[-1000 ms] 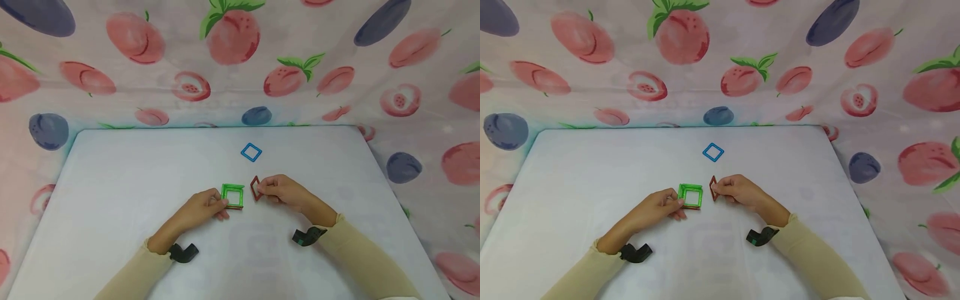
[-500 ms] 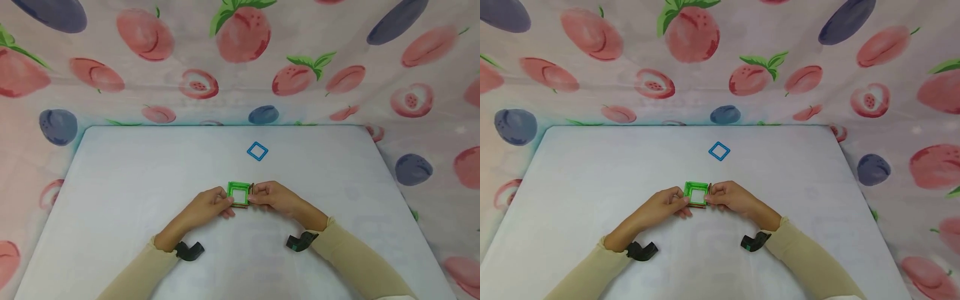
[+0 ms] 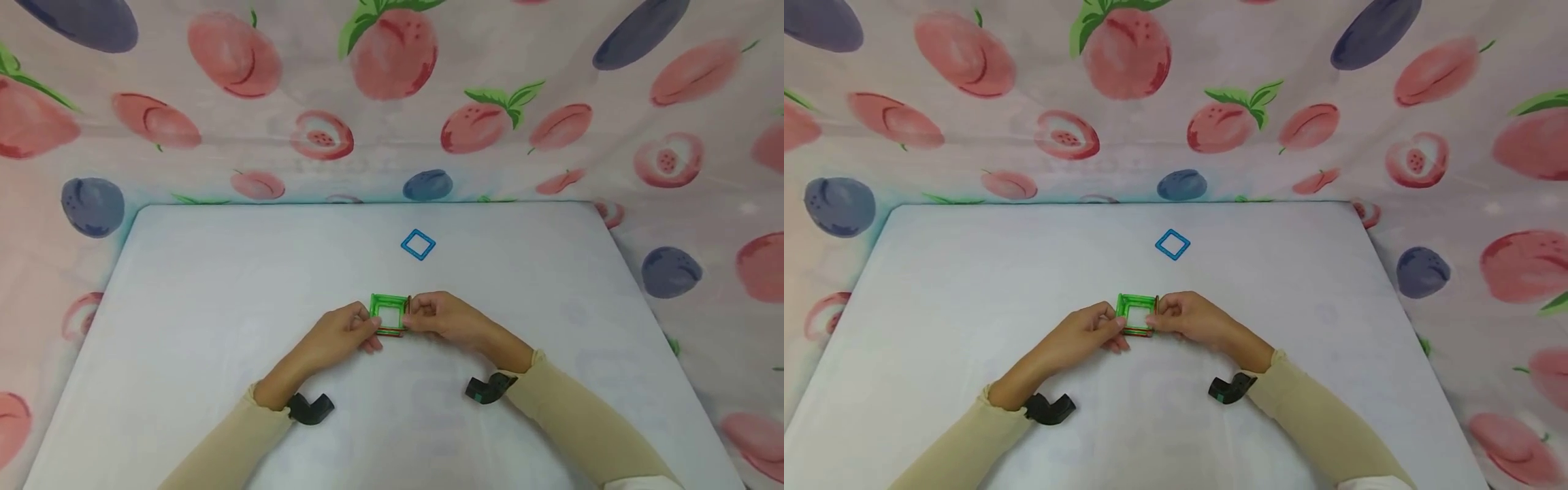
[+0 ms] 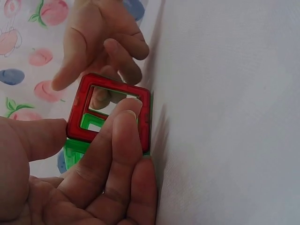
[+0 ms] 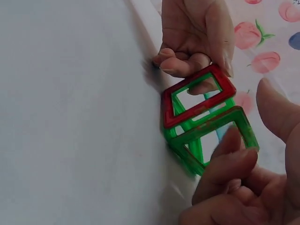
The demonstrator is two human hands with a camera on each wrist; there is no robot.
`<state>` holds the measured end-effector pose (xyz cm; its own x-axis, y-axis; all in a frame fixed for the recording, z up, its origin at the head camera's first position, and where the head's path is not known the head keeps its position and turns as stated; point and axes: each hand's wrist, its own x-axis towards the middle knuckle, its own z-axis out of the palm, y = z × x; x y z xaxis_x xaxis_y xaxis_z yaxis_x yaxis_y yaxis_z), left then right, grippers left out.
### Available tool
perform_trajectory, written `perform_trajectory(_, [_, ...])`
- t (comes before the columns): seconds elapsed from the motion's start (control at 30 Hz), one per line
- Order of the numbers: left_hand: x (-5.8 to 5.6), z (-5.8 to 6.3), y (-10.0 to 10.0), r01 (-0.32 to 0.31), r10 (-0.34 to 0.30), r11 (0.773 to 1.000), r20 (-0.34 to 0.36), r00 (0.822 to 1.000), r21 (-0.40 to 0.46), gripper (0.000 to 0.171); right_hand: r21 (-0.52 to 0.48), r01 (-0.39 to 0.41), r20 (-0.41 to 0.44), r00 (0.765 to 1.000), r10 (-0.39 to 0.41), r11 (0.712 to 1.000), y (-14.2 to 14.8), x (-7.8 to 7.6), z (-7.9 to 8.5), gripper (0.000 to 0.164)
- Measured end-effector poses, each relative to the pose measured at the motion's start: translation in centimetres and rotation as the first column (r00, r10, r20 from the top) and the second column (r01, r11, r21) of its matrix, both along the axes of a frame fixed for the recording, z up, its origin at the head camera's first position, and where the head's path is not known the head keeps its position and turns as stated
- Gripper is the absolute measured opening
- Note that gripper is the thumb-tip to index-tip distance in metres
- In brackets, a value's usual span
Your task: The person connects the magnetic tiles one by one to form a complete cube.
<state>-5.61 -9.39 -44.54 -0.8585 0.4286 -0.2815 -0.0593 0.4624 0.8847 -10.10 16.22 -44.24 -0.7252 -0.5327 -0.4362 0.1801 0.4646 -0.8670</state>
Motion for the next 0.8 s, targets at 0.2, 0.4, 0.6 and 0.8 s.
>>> perform_trajectory(0.2, [0.0, -0.2, -0.1, 0.006, -0.007, 1.000, 0.028, 1.000, 0.031, 0.028, 0.086, 0.112, -0.192, 0.977, -0.094, 0.990, 0.5, -0.1, 0.2, 0.044])
perform_trajectory(0.4, [0.0, -0.2, -0.3, 0.006, -0.008, 0.998, 0.037, 0.999, 0.055, 0.030, 0.105, -0.026, -0.379, 0.923, 0.064, 0.994, 0.1, 0.5, -0.1, 0.071])
perform_trajectory(0.6, [0.1, -0.5, -0.2, 0.017, -0.018, 0.998, 0.019, 1.000, 0.056, 0.029, 0.145, -0.063, -0.499, 0.857, 0.128, 0.987, -0.1, 1.1, -0.5, 0.073])
perform_trajectory(0.8, [0.0, -0.6, -0.2, 0.028, -0.028, 0.998, 0.000, 1.000, 0.054, 0.031, 0.142, -0.107, -0.507, 0.846, 0.165, 0.984, 0.0, 1.2, -0.6, 0.068])
